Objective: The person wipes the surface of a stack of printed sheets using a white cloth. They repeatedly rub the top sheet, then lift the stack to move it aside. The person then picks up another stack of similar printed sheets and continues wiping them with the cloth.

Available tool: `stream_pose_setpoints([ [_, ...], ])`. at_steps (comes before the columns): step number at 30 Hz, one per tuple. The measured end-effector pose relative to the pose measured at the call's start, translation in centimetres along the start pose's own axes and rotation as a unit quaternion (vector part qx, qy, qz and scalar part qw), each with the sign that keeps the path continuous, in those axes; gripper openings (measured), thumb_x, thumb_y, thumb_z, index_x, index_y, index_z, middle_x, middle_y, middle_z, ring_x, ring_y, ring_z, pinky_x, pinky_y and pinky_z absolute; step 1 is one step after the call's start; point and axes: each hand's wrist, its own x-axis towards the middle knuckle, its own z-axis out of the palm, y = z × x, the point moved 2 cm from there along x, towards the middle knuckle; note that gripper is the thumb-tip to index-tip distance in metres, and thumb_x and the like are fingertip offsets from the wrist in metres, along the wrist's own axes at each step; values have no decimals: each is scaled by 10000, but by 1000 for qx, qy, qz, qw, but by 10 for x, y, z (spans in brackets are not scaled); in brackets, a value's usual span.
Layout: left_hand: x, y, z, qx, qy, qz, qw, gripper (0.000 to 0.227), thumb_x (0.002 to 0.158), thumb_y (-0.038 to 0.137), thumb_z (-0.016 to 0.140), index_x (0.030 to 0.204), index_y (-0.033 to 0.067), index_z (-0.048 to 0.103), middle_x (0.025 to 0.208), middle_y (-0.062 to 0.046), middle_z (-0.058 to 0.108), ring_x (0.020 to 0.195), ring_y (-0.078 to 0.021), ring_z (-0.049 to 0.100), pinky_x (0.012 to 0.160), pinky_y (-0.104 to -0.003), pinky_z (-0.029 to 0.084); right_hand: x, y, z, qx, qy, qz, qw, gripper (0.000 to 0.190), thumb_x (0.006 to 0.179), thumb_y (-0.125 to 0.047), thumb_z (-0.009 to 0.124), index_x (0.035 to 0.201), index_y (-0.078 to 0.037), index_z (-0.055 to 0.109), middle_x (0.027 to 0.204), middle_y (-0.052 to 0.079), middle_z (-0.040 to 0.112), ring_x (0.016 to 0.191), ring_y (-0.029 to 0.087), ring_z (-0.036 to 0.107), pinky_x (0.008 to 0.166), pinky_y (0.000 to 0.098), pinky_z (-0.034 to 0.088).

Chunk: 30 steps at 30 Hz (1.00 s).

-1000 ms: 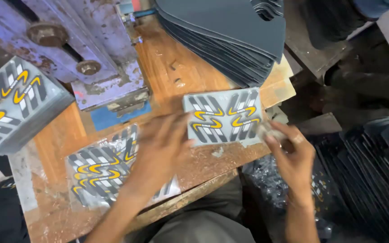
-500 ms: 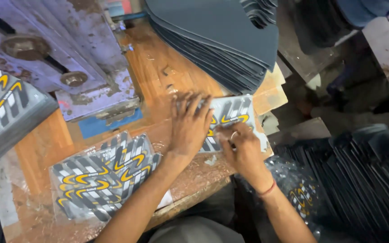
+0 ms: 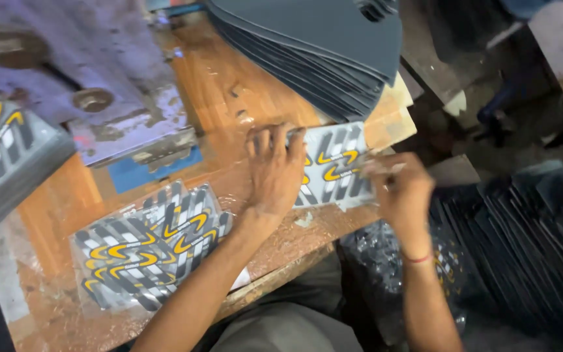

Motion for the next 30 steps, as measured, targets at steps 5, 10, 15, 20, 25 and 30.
stream_pose_setpoints([
  [5, 0, 4, 7, 21, -11, -23, 999, 261, 904, 185, 722, 1144, 106, 659, 1225, -73, 577, 1137, -312, 534, 971, -518, 420, -29, -28, 8, -90, -64, -69, 991, 139, 898, 0, 714, 1027, -25, 758, 1008, 135, 703, 849, 311, 655, 759, 407, 522],
  [10, 3, 3, 2, 4, -11, -28, 1000, 271, 914, 213, 716, 1159, 113, 656, 1207, -84, 571, 1125, -321, 527, 948, -513, 418, -63, -24, 5, -34, -155, -29, 987, 100, 844, -30, 763, 846, -45, 665, 959, 113, 714, 847, 299, 672, 756, 384, 530],
  [15, 4, 1, -5, -21, -18, -2, 1000, 298, 962, 275, 710, 1223, 136, 673, 1214, -64, 575, 1117, -305, 521, 951, -510, 397, -89, -26, -17, 93, -236, 49, 966, 255, 769, -28, 786, 1022, -58, 800, 914, 96, 727, 820, 249, 714, 735, 320, 560],
  [20, 13, 9, -14, -69, -64, 37, 995, 528, 851, 450, 785, 1233, 101, 678, 1159, -109, 554, 1099, -332, 480, 923, -526, 356, -90, -22, -42, 86, -54, 164, 981, 215, 881, -33, 763, 1096, -27, 778, 913, 81, 736, 818, 160, 679, 749, 271, 512],
  [25, 26, 12, -9, -69, -111, -6, 991, 489, 790, 448, 815, 1130, 122, 684, 1129, -88, 564, 1099, -320, 480, 915, -527, 351, -90, -19, -44, 76, -54, 153, 984, 221, 876, -42, 772, 1095, -17, 770, 914, 78, 735, 823, 137, 685, 750, 252, 520],
  [30, 26, 9, -18, -86, -96, 7, 992, 337, 822, 363, 789, 1037, 138, 660, 1102, -64, 606, 1070, -294, 533, 918, -499, 395, -95, -17, -46, 70, -48, 139, 987, 215, 887, -34, 759, 1102, -17, 766, 938, 79, 738, 850, 135, 690, 779, 249, 523],
])
